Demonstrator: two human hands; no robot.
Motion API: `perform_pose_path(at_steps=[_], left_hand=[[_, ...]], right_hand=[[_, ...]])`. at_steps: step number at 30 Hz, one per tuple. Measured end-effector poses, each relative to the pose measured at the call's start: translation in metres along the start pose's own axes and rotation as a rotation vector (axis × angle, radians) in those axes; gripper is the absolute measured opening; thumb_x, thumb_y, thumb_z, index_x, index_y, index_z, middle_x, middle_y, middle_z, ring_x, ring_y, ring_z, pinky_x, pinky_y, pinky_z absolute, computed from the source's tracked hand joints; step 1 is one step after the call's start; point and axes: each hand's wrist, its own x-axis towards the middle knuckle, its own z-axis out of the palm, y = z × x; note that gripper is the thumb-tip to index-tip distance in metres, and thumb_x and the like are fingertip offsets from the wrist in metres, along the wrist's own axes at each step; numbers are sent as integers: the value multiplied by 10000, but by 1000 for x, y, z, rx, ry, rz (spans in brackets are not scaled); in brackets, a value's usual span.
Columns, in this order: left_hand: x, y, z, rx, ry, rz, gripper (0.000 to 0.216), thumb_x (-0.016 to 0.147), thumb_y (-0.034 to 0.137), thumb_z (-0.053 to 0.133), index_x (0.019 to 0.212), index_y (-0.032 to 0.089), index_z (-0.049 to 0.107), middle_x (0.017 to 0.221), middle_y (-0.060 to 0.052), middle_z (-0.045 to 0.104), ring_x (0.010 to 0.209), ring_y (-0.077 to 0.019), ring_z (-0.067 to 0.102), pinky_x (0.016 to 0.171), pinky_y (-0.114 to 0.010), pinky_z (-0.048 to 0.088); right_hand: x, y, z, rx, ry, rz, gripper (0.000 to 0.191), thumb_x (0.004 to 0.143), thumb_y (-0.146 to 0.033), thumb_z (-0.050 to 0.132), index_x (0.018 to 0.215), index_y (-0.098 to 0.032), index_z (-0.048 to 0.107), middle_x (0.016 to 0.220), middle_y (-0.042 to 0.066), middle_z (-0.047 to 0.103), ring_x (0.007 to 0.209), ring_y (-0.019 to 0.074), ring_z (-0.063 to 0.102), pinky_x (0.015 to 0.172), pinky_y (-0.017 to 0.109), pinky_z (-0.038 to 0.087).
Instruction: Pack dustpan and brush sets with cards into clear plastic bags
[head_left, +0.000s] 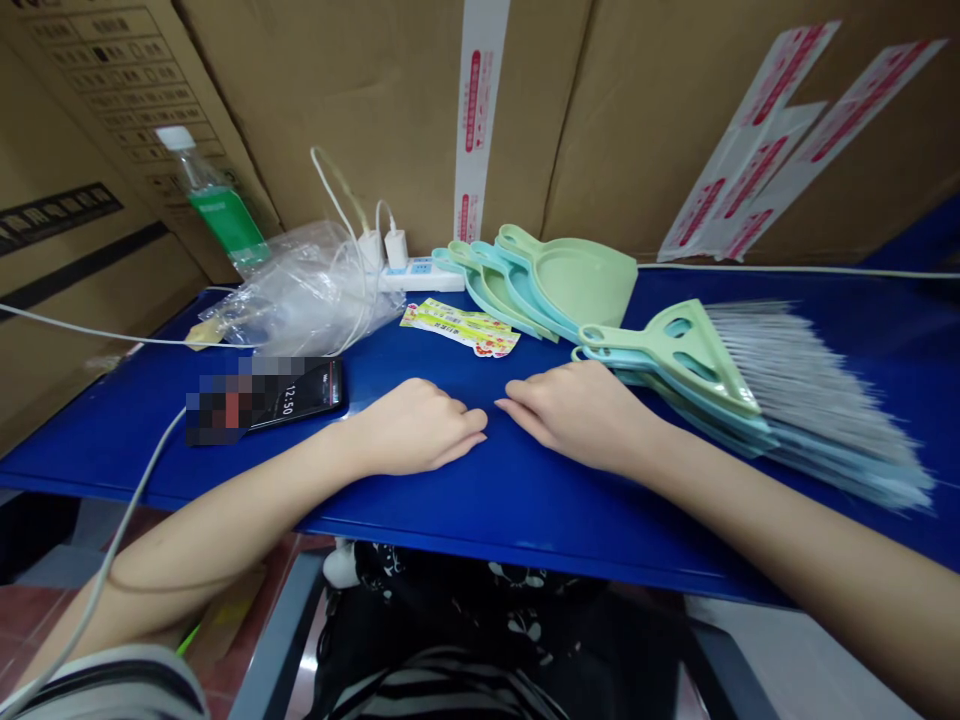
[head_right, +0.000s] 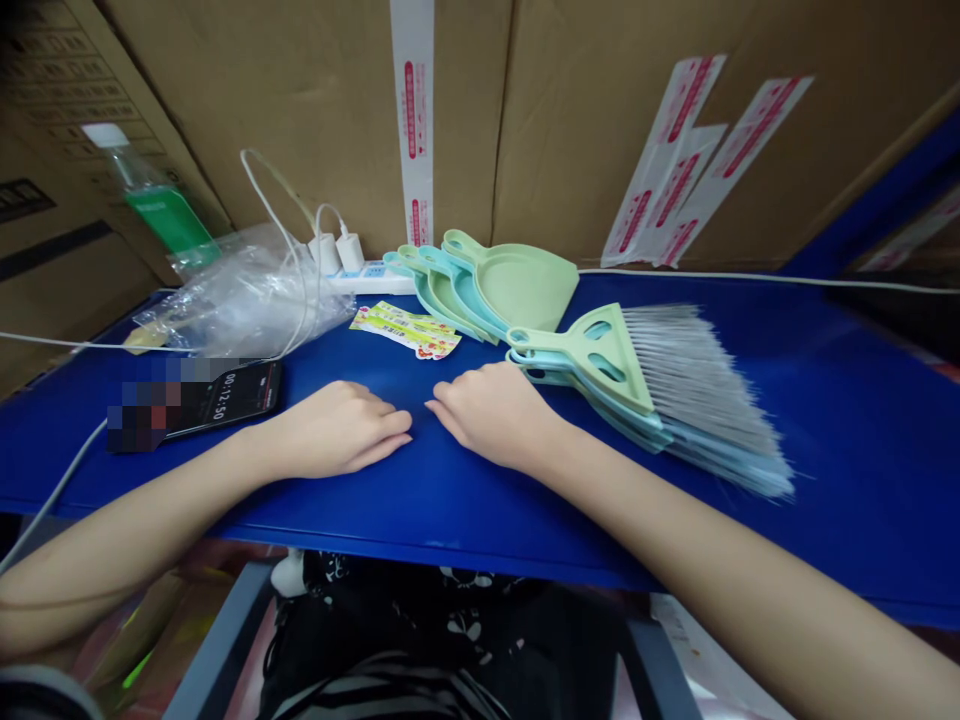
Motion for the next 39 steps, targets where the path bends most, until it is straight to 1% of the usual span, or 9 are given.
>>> perform_pose_path(at_steps=[4, 7, 10, 12, 16, 20, 28, 35, 39], left_hand=[[0, 0, -1, -3, -4, -3, 300, 992, 290, 442, 732, 184, 550, 589, 13, 630, 540, -160, 620, 499, -282, 364], [0, 0, 0, -5, -2, -1, 308, 996, 290, 430, 733, 184, 551, 593, 12, 630, 546, -160, 622, 500, -283, 368], [0, 0, 1, -8, 3, 2, 304, 996, 291, 427, 741, 185, 554, 597, 13, 631, 549, -157, 621, 502, -281, 371], [0, 0, 2, -10, 5, 0, 300, 994, 290, 432, 741, 185, 555, 599, 13, 633, 551, -155, 621, 504, -279, 372], [0, 0, 0, -10, -3, 2, 296, 993, 289, 439, 741, 185, 554, 601, 12, 636, 553, -161, 625, 503, -283, 370], [-1, 0, 0, 1, -6, 0, 296, 994, 293, 438, 744, 185, 554, 596, 15, 634, 553, -161, 628, 502, -285, 366], [0, 0, 0, 2, 0, -1, 300, 992, 289, 437, 734, 188, 551, 581, 20, 621, 532, -156, 612, 494, -289, 363], [0, 1, 0, 8, 2, -1, 300, 994, 288, 437, 738, 186, 557, 584, 17, 625, 528, -160, 612, 496, -289, 364], [-1, 1, -1, 9, -6, -2, 294, 992, 291, 445, 745, 183, 563, 584, 14, 626, 535, -168, 617, 494, -289, 362]], right_hand=[[-2, 6, -3, -31, 24, 32, 314, 951, -270, 394, 709, -191, 577, 610, 58, 643, 519, 176, 543, 501, 293, 161], [-2, 9, -3, -39, 37, 30, 229, 902, -198, 392, 772, -186, 580, 617, 56, 639, 501, 172, 522, 498, 291, 170], [-1, 10, -1, -35, -6, -3, 196, 865, -137, 391, 833, -173, 581, 633, 58, 643, 502, 174, 521, 495, 293, 171], [0, 9, 0, -35, -44, -15, 206, 887, -139, 379, 850, -168, 580, 649, 64, 651, 516, 179, 536, 496, 294, 168], [0, 9, -2, -40, -73, -2, 235, 954, -210, 369, 847, -174, 575, 671, 64, 662, 544, 185, 566, 507, 293, 171], [0, 9, -3, -33, -102, 8, 248, 973, -252, 388, 811, -187, 564, 668, 53, 662, 559, 187, 582, 512, 289, 181], [-2, 12, 2, -34, -40, -22, 337, 999, -291, 334, 775, -195, 566, 625, 37, 641, 538, 180, 577, 510, 290, 185], [-1, 9, -3, -36, -155, 9, 300, 1005, -273, 363, 828, -178, 585, 692, 62, 683, 615, 209, 632, 520, 290, 195], [-1, 9, -5, -39, -170, 4, 298, 1001, -261, 370, 821, -174, 590, 707, 72, 689, 627, 214, 639, 516, 292, 195]])
